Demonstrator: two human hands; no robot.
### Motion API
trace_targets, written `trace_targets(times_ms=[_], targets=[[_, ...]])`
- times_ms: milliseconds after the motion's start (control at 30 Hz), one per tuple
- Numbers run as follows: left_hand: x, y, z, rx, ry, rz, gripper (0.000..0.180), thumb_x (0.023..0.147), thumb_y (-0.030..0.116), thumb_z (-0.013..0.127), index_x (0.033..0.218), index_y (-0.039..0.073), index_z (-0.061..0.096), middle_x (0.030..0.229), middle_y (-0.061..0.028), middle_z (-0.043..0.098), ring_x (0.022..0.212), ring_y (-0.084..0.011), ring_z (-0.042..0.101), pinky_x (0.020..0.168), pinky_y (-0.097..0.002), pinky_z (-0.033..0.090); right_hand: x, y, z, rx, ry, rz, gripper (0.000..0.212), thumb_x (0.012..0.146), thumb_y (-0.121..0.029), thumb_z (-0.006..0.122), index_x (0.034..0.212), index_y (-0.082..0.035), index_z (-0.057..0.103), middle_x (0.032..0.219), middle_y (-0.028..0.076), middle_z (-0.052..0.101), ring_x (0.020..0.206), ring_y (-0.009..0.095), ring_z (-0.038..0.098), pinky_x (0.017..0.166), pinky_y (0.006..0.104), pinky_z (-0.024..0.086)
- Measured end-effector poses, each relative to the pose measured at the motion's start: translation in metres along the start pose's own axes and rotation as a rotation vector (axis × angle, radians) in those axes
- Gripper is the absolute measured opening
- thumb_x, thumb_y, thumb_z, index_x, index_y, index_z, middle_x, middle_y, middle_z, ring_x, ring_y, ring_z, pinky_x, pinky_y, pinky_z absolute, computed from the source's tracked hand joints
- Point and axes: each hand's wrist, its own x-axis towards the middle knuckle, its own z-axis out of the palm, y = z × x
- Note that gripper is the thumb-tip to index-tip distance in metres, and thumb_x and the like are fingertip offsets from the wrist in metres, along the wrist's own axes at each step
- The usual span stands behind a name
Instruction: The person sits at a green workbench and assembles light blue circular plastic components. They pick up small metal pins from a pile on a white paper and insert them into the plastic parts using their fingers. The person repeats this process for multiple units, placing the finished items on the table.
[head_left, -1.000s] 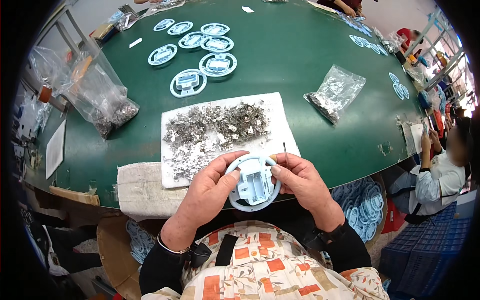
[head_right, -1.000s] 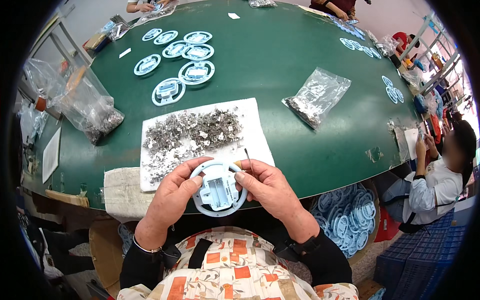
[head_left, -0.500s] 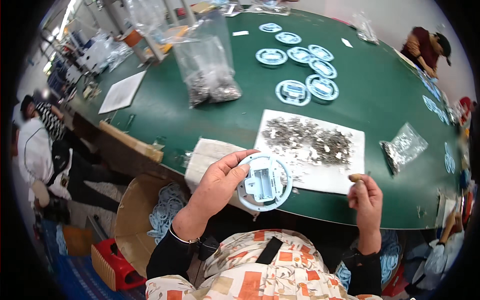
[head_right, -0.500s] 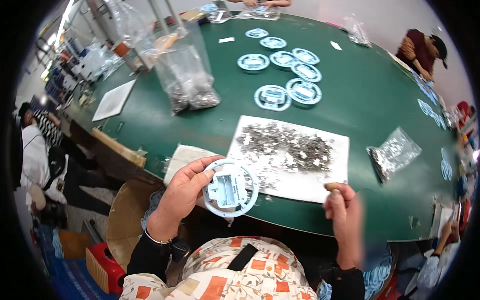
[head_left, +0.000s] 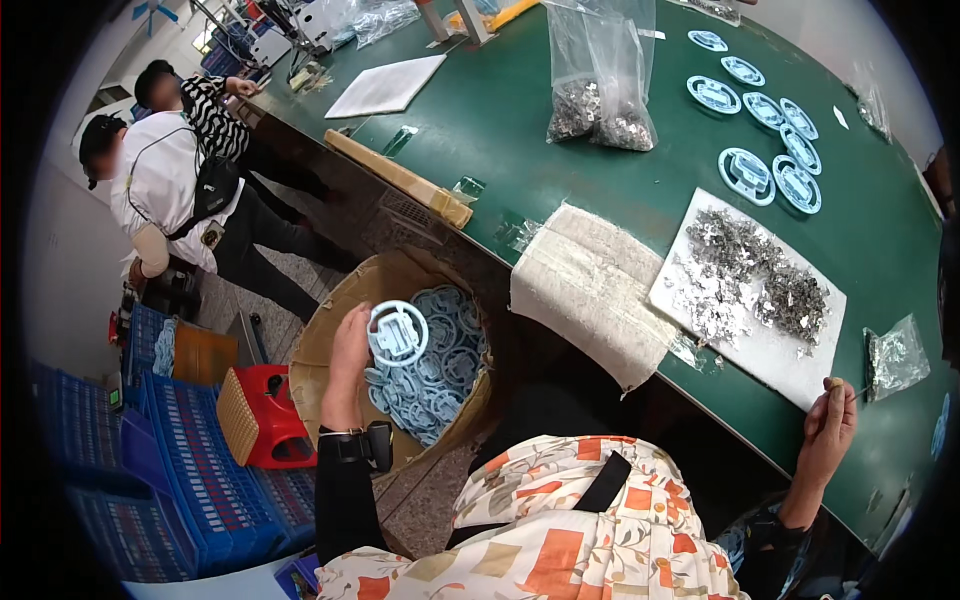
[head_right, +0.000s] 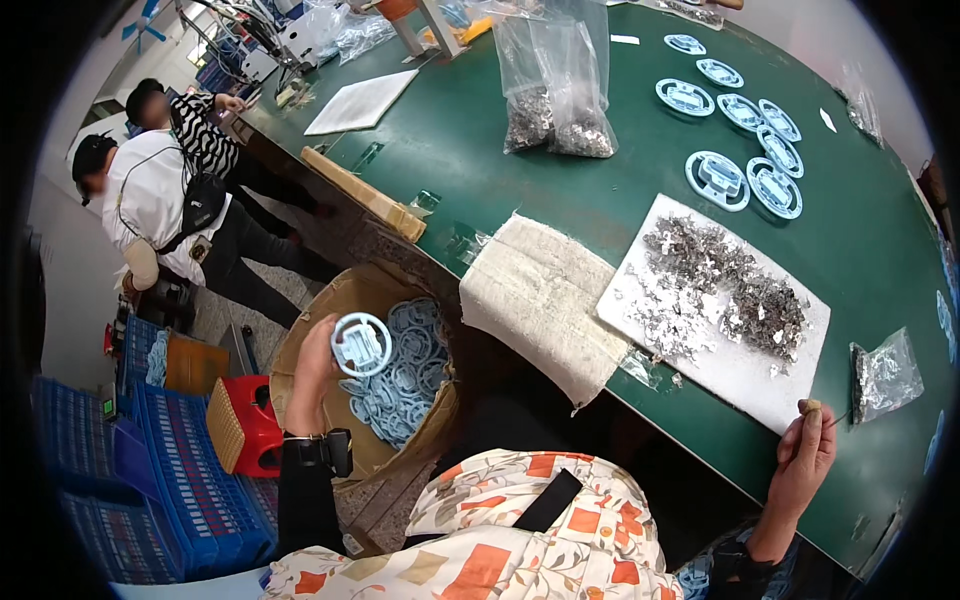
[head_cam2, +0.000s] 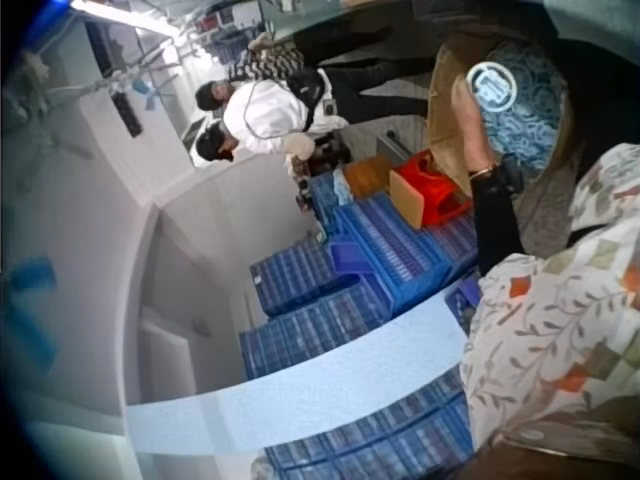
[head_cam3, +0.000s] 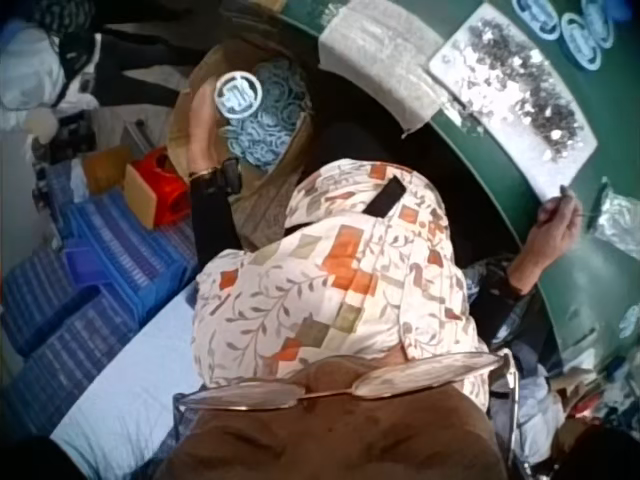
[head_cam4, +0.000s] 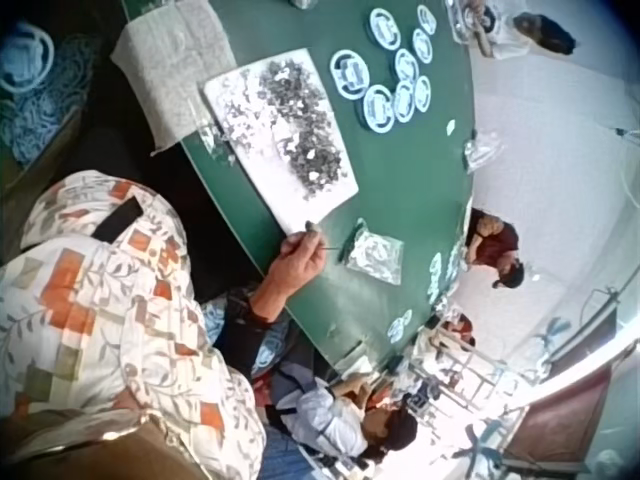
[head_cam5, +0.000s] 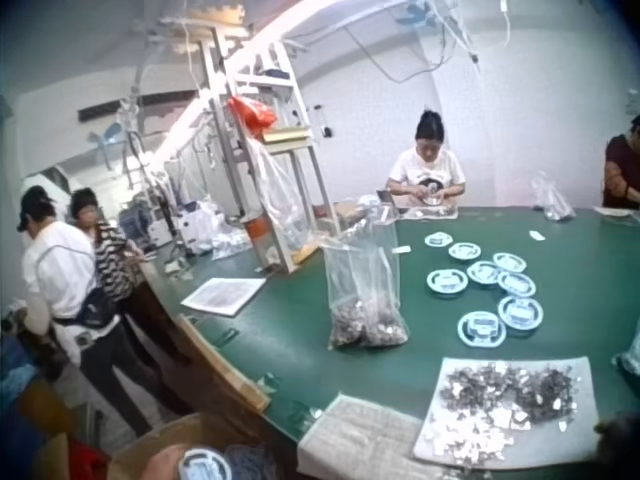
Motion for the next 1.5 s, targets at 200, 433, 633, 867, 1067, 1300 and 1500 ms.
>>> trace_targets(times_ms=[200,433,633,867,1067,1300,1500], targets=[[-0.007,0.058,0.041,0.166,0.161,0.273,0.043,0.100,0.024,0.060,0.134,-0.003,0.060,0.123,-0.0182,0.067,0.117,-0.0239,0.064,0.100,-0.0371,0.050,-0.010,-0.001,0.006,-0.181,-0.020,-0.115,0.024,0.108,-0.024,0.056,0.108,-0.001,0.064,0.069,-0.003,0.052,0.053,0.002,0.040,0.047,0.0185,0.028],[-0.076,0.280,0.173,0.120,-0.149,0.989,0.015,0.094,0.008,0.065,0.106,0.001,0.072,0.101,-0.0143,0.070,0.089,-0.0277,0.070,0.079,-0.0364,0.056,-0.021,-0.017,0.024,-0.337,0.026,-0.212,0.017,0.102,-0.011,0.062,0.098,0.004,0.069,0.070,-0.001,0.058,0.059,0.005,0.051,0.055,0.0217,0.040],[-0.091,0.360,0.346,0.115,-0.577,1.388,0.027,0.093,0.019,0.068,0.111,-0.001,0.071,0.105,-0.0168,0.071,0.095,-0.0324,0.070,0.081,-0.0394,0.056,-0.016,-0.018,0.025,-0.481,0.007,-0.332,0.017,0.101,-0.010,0.063,0.096,0.005,0.070,0.078,0.002,0.064,0.061,0.004,0.052,0.056,0.0216,0.041],[-0.108,0.407,0.477,0.817,-0.805,1.228,0.084,0.076,0.042,0.080,0.144,0.000,0.053,0.132,-0.0223,0.063,0.124,-0.0370,0.059,0.107,-0.0436,0.047,-0.015,-0.033,0.032,-0.509,0.067,-0.280,0.007,0.091,-0.001,0.067,0.091,0.003,0.073,0.068,0.006,0.064,0.058,0.008,0.056,0.054,0.0232,0.043],[-0.085,0.402,0.492,0.600,-0.853,1.296,0.068,0.073,0.029,0.076,0.135,0.005,0.064,0.121,-0.0209,0.070,0.115,-0.0370,0.065,0.101,-0.0450,0.052,-0.017,-0.022,0.028,-0.545,0.115,-0.313,0.014,0.095,-0.007,0.065,0.088,0.002,0.073,0.071,0.009,0.069,0.059,0.012,0.061,0.056,0.0256,0.046],[-0.097,0.423,0.401,0.143,-0.775,1.257,0.068,0.073,0.025,0.075,0.134,-0.002,0.060,0.121,-0.0228,0.069,0.114,-0.0357,0.066,0.101,-0.0422,0.052,-0.021,0.006,0.004,-0.311,0.110,-0.237,0.021,0.107,-0.019,0.052,0.108,-0.002,0.063,0.063,-0.005,0.045,0.052,0.001,0.039,0.048,0.0185,0.029],[-0.204,0.384,0.320,-0.107,-0.828,1.729,0.073,0.067,0.014,0.081,0.133,-0.003,0.055,0.111,-0.0152,0.065,0.112,-0.0326,0.059,0.098,-0.0432,0.048,-0.008,-0.057,0.054,-0.022,0.005,-0.123,0.034,0.110,-0.030,0.050,0.123,-0.001,0.059,0.083,0.001,0.059,0.051,0.001,0.041,0.044,0.0166,0.025]])
